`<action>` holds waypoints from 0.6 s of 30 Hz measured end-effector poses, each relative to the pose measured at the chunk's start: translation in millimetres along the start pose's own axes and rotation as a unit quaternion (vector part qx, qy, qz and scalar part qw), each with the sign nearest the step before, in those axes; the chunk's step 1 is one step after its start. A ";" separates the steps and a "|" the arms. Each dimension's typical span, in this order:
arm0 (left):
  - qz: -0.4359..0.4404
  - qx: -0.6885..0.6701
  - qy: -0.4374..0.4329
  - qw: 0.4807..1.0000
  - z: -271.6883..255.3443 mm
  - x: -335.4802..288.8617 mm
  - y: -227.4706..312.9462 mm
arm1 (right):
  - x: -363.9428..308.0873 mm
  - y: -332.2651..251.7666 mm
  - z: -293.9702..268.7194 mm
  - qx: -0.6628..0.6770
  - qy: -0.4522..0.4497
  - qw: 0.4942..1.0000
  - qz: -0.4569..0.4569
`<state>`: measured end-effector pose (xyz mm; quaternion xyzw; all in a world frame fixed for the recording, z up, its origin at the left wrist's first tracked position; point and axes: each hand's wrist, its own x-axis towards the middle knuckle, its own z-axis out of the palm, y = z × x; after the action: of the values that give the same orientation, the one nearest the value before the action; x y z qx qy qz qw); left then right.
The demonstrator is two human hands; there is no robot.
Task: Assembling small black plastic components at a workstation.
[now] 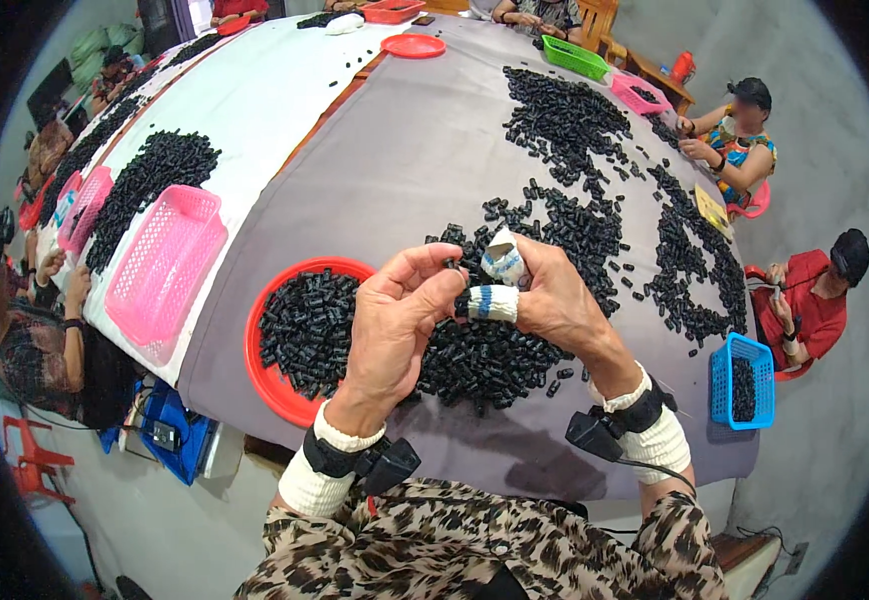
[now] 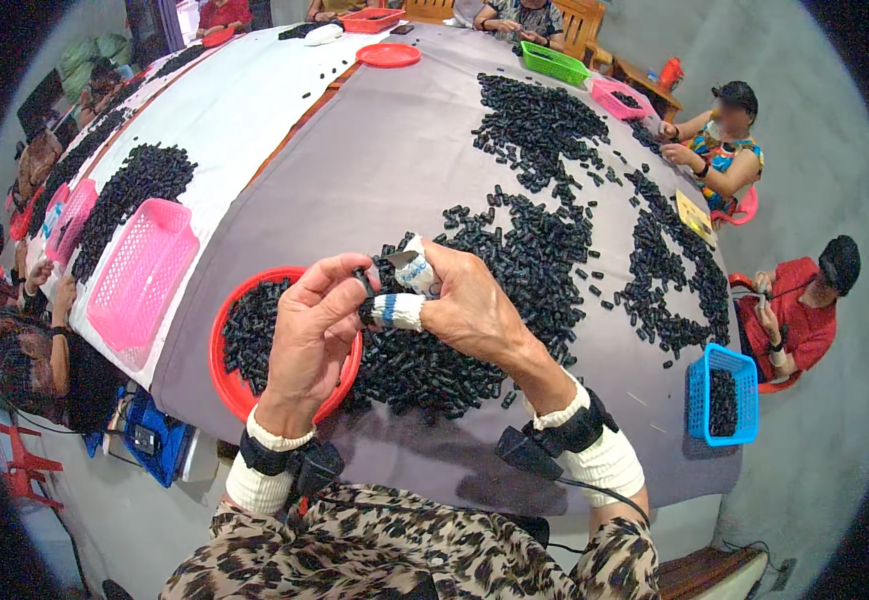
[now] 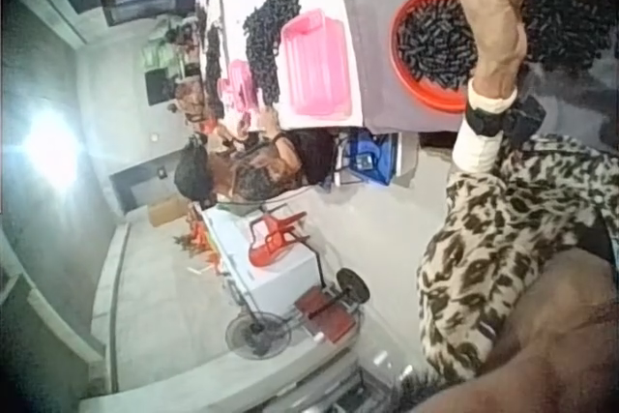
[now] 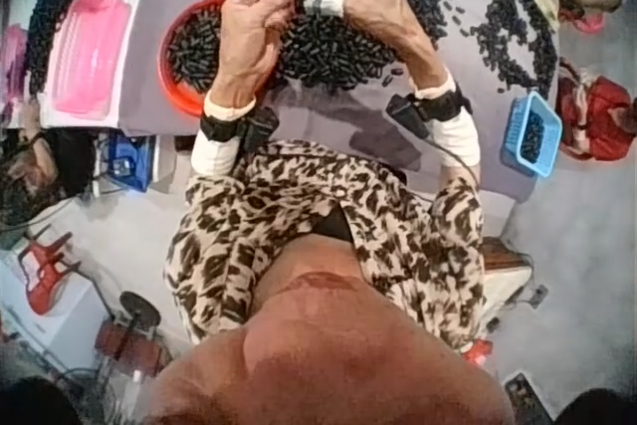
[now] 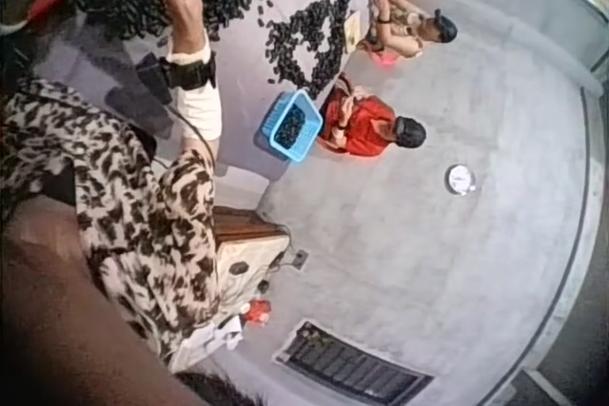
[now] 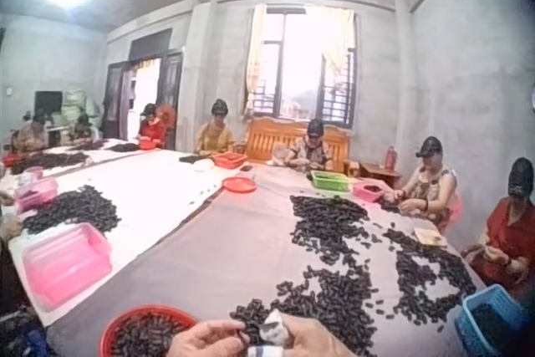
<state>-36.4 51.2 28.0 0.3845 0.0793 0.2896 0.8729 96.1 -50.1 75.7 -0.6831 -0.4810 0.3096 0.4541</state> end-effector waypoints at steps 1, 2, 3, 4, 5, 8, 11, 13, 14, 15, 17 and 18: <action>0.001 0.020 0.010 1.000 -1.5 0.6 -1.8 | 0.1 1.0 0.5 -0.007 0.002 1.000 -0.004; 0.002 0.040 0.019 0.999 -2.3 1.1 -3.1 | 0.2 1.5 1.0 -0.006 0.003 1.000 -0.003; 0.000 0.041 0.020 0.999 -3.3 1.5 -2.7 | 1.0 2.5 1.9 0.000 0.000 1.000 -0.002; -0.004 0.026 0.018 0.999 -4.3 2.0 -1.1 | 1.5 3.4 2.5 0.007 -0.001 1.000 -0.001; -0.008 0.011 0.017 1.000 -4.1 2.4 0.1 | 1.8 3.7 2.9 0.009 -0.001 1.000 0.001; -0.015 -0.003 0.022 1.000 -5.4 6.5 -3.8 | 3.2 2.8 2.8 0.015 0.002 1.000 -0.005; -0.009 -0.013 0.014 1.000 -9.1 7.4 -7.3 | 4.2 4.9 3.7 0.004 0.005 1.000 -0.008; -0.008 -0.015 0.011 1.000 -10.0 6.8 -6.6 | 6.0 7.0 4.6 -0.017 0.009 1.000 -0.004; -0.005 -0.019 0.012 1.000 -10.6 6.3 -5.9 | 6.8 7.5 5.7 -0.038 0.011 0.999 -0.002; -0.002 -0.021 0.012 1.000 -10.1 6.8 -7.5 | 6.2 9.5 4.9 -0.036 0.013 0.999 -0.001; -0.008 -0.022 0.011 1.000 -8.9 7.4 -9.7 | 4.8 13.2 4.0 -0.027 0.014 0.999 -0.027; -0.012 -0.026 0.011 1.000 -8.8 7.0 -8.9 | 4.6 12.8 4.5 -0.026 0.016 0.999 -0.025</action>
<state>-29.8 55.9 16.1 0.3578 0.0857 0.2854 0.8850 98.6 -45.8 62.2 -0.6875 -0.4983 0.2748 0.4511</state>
